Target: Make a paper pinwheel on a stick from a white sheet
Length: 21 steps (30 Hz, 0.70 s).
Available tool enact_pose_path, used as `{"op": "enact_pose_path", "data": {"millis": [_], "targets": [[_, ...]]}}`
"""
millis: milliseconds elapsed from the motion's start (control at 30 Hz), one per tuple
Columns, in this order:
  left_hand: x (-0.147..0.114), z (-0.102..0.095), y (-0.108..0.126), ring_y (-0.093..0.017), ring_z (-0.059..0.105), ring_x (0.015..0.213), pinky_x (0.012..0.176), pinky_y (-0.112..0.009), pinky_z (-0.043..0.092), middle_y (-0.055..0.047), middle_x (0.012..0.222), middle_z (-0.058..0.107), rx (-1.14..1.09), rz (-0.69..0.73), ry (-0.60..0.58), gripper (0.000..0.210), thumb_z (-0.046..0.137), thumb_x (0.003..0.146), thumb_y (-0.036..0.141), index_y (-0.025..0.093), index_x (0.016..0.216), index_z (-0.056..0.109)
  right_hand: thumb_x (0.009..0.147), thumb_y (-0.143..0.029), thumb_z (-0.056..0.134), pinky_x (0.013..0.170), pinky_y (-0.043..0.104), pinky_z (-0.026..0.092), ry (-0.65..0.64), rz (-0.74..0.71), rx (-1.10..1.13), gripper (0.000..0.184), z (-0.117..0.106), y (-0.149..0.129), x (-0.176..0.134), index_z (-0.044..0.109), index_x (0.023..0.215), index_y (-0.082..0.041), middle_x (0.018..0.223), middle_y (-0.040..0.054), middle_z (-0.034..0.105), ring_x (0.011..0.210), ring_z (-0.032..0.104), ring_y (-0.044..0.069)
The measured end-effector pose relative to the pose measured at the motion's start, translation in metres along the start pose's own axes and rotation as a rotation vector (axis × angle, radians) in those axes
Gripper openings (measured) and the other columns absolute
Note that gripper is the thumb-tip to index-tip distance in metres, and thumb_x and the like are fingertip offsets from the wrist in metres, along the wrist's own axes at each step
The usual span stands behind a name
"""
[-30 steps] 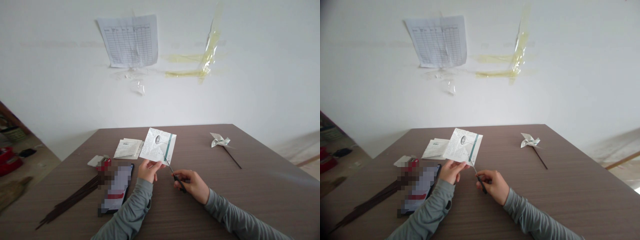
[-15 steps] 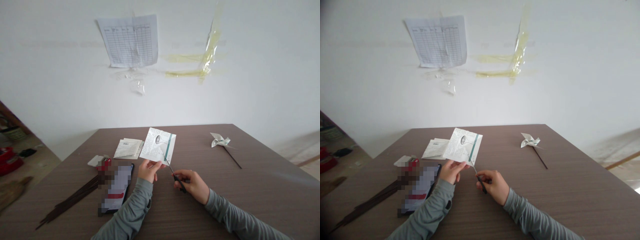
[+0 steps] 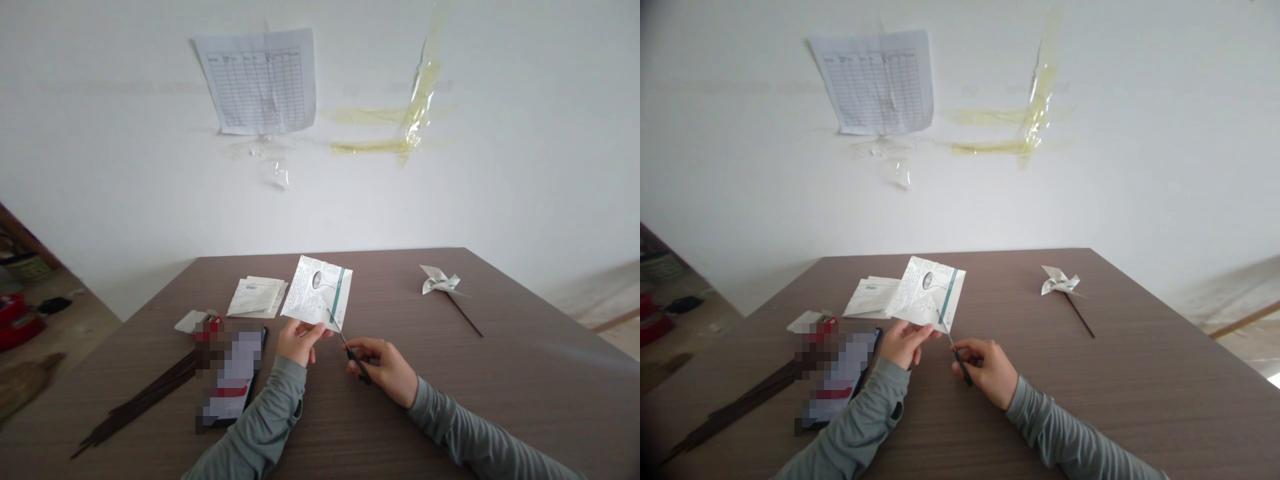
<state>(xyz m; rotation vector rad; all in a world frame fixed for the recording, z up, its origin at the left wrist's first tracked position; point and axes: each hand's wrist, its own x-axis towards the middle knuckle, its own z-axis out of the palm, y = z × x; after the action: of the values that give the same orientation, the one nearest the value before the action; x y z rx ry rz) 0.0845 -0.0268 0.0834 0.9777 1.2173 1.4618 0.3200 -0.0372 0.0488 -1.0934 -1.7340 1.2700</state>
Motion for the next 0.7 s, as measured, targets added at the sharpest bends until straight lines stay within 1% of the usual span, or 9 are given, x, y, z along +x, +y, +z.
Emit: {"op": "enact_pose_path", "data": {"millis": [167,267,433,533,700], "targets": [[-0.0002,0.0006,0.0006,-0.035,0.1,0.086,0.041,-0.021,0.044,-0.008,0.086,0.096,-0.009,-0.004,-0.004,0.035,0.106,0.073,0.037,0.022,0.095,0.083,0.099,-0.061,0.098,0.081,0.041,0.068,-0.007,0.012,0.019,0.053,-0.0004,0.0012,-0.0002,0.097,0.132,-0.019,0.093,0.0087,0.093,0.082,0.081,0.027],[0.0004,0.0003,0.0003,-0.033,0.1,0.084,0.041,-0.02,0.043,-0.008,0.087,0.096,-0.012,-0.004,-0.004,0.035,0.106,0.073,0.036,0.021,0.097,0.084,0.098,-0.056,0.1,0.082,0.041,0.068,-0.002,0.012,0.001,0.05,-0.0018,0.0015,0.0004,0.098,0.13,-0.018,0.092,0.0081,0.091,0.082,0.079,0.026],[0.0007,-0.0005,-0.0003,-0.034,0.1,0.087,0.042,-0.02,0.043,-0.01,0.091,0.098,-0.005,-0.006,-0.009,0.037,0.107,0.073,0.034,0.021,0.101,0.086,0.1,-0.05,0.098,0.081,0.04,0.069,0.001,0.008,-0.033,0.046,-0.0026,0.001,0.0011,0.099,0.133,-0.018,0.092,0.0079,0.092,0.082,0.079,0.026],[-0.0001,-0.0002,0.0004,-0.034,0.1,0.086,0.042,-0.019,0.044,-0.01,0.09,0.097,-0.015,-0.002,-0.005,0.037,0.107,0.073,0.032,0.021,0.101,0.085,0.1,-0.053,0.1,0.081,0.04,0.069,0.005,0.004,-0.028,0.048,-0.0016,0.0013,0.001,0.099,0.132,-0.018,0.092,0.0081,0.093,0.081,0.08,0.026],[-0.0015,0.0004,0.0038,-0.034,0.1,0.088,0.041,-0.02,0.045,-0.009,0.089,0.097,-0.007,-0.017,0.003,0.036,0.107,0.073,0.034,0.021,0.098,0.085,0.099,-0.059,0.1,0.079,0.04,0.069,0.002,0.007,0.0,0.051,-0.0006,0.0016,0.0008,0.099,0.131,-0.019,0.093,0.0089,0.094,0.08,0.081,0.027]]}}
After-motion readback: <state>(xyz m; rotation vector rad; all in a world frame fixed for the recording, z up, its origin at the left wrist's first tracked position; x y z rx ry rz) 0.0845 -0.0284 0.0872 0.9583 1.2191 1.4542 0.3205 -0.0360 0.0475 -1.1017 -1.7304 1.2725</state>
